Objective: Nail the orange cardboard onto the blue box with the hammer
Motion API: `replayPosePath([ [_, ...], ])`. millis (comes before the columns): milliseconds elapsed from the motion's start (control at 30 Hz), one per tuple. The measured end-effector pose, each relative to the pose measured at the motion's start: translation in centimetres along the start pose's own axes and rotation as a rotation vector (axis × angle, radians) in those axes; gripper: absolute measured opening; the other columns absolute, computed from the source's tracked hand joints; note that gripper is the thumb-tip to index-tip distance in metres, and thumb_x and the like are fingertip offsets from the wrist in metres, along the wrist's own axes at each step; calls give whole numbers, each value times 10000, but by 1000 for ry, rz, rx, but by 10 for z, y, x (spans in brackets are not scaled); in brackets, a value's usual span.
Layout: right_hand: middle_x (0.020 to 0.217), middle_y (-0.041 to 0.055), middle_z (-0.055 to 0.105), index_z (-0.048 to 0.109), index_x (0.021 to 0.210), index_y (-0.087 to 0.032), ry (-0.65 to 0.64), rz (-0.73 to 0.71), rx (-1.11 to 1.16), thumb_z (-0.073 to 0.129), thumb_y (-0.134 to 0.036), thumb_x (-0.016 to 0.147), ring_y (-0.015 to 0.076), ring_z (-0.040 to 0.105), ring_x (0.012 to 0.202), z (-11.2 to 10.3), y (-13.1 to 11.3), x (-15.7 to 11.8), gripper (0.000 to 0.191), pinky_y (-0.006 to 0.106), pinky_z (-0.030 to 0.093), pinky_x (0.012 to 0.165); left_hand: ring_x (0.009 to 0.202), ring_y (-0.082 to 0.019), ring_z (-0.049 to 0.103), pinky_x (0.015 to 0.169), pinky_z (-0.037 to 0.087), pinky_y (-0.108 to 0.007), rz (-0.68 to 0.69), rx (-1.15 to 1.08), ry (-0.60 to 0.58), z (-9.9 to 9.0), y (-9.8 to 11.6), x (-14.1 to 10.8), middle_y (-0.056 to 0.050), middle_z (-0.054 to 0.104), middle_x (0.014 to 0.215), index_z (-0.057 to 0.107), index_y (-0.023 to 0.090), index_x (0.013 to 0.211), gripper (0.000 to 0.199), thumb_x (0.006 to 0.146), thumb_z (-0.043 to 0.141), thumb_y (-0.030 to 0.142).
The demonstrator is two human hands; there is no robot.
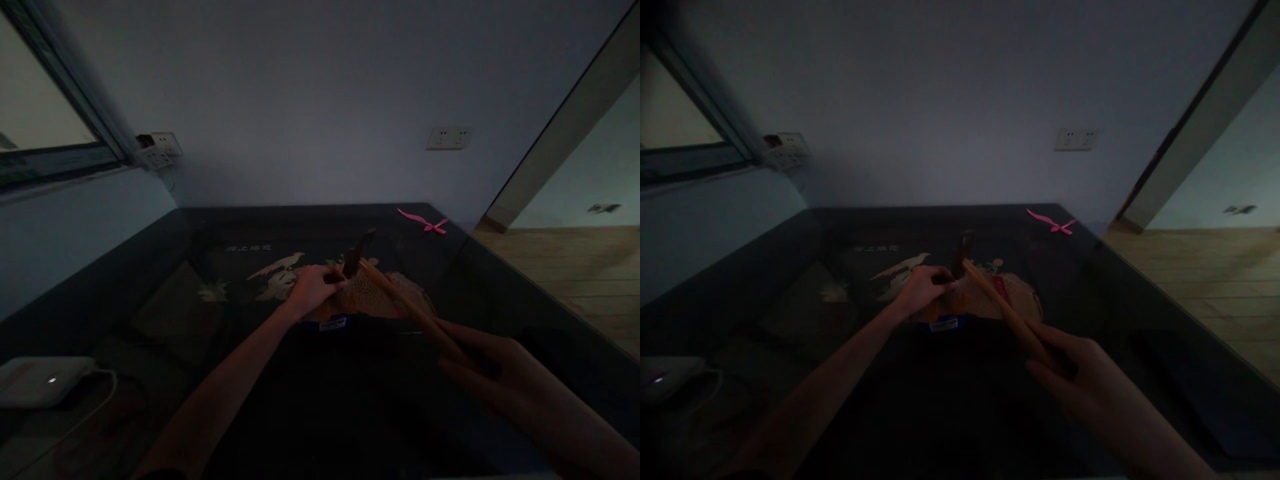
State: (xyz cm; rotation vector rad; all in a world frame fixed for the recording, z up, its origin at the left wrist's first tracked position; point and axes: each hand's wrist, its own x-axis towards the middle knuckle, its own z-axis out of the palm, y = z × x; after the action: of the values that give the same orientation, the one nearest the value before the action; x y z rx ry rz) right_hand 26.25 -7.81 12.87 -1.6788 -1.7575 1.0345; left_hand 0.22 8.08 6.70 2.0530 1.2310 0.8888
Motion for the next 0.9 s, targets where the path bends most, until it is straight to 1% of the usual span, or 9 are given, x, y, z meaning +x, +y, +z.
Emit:
replayPosePath([
  [100, 685, -3, 610, 531, 1331, -206, 23, -9, 7, 571, -455, 823, 131, 494, 513, 1, 2, 2, 567, 214, 407, 408, 795, -172, 666, 761, 482, -252, 3, -21, -5, 0, 1, -1, -35, 730, 848, 709, 181, 826, 119, 778, 631, 257],
  [167, 669, -12, 601, 516, 1342, -215, -10, -1, -1, 565, -433, 830, 126, 483, 499, 1, 3, 4, 558, 214, 398, 405, 799, -174, 667, 758, 483, -254, -16, -14, -8, -1, 2, -1, -38, 731, 865, 708, 181, 833, 119, 775, 633, 254],
  [267, 710, 2, 621, 513, 1342, -203, -60, 12, -20, 548, -399, 840, 127, 487, 506, 1, 3, 5, 540, 224, 405, 420, 810, -180, 669, 748, 484, -253, -28, 2, -9, -1, 2, -1, -38, 731, 878, 709, 177, 852, 137, 770, 636, 260],
  [333, 709, 7, 608, 524, 1331, -188, -46, 7, -21, 542, -419, 842, 133, 488, 520, 0, 1, 3, 542, 232, 412, 433, 808, -179, 669, 752, 481, -250, -7, 3, -4, -1, 3, -1, -36, 732, 865, 713, 177, 853, 140, 772, 637, 263],
  [467, 675, -7, 568, 530, 1325, -198, -15, 5, -3, 541, -449, 840, 128, 461, 508, -1, -4, 1, 547, 224, 398, 418, 790, -174, 668, 750, 474, -247, 32, 12, 0, -2, 3, -1, -34, 735, 844, 721, 178, 835, 126, 775, 639, 252],
  [600, 704, 15, 616, 562, 1297, -184, -36, 6, -26, 557, -406, 823, 135, 488, 512, 1, -4, 4, 524, 224, 407, 412, 812, -185, 670, 736, 479, -254, 0, 14, 8, 0, 0, -1, -40, 735, 870, 719, 172, 876, 154, 762, 652, 251],
  [733, 704, 17, 628, 542, 1323, -201, -19, -5, 15, 568, -446, 808, 150, 512, 518, 1, 1, 4, 570, 230, 419, 409, 806, -181, 670, 751, 484, -254, -8, -26, 6, 1, -1, 0, -42, 733, 856, 715, 168, 842, 135, 766, 654, 262],
  [833, 702, 11, 612, 537, 1328, -199, 0, 17, 33, 581, -450, 797, 135, 478, 498, 0, 4, 3, 589, 222, 392, 399, 800, -178, 669, 757, 481, -249, 16, -30, 8, 1, -1, 0, -33, 734, 844, 715, 176, 820, 108, 767, 653, 247],
  [900, 658, -3, 576, 552, 1315, -200, -13, 34, 18, 589, -430, 789, 124, 447, 480, 1, 5, 3, 575, 215, 364, 391, 804, -188, 669, 751, 480, -256, 7, -4, 19, 1, 0, 0, -32, 734, 846, 718, 176, 821, 112, 758, 661, 248],
])
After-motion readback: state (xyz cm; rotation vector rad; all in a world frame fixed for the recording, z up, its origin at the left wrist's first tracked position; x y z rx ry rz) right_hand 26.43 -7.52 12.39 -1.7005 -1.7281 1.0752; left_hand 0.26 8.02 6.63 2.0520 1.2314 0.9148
